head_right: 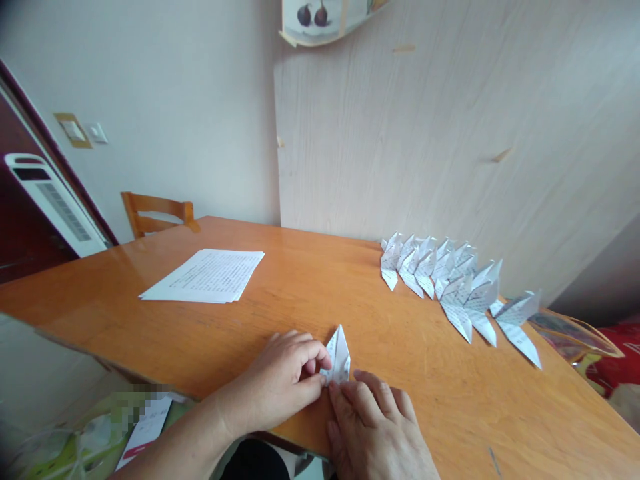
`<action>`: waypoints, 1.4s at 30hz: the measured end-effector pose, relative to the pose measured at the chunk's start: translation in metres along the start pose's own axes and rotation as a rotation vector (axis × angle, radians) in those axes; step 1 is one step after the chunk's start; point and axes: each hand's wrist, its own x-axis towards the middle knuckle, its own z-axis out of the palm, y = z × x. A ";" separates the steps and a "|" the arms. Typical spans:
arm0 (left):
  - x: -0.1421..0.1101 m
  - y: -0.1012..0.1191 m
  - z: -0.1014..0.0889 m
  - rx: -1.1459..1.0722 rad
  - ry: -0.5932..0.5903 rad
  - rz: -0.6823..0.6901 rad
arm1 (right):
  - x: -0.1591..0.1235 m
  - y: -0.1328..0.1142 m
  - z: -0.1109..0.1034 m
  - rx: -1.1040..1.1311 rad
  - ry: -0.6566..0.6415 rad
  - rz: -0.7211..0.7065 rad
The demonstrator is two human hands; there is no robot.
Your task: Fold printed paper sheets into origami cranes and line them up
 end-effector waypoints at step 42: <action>0.006 -0.011 -0.006 0.058 -0.084 0.084 | 0.008 -0.004 -0.013 0.130 -0.033 0.004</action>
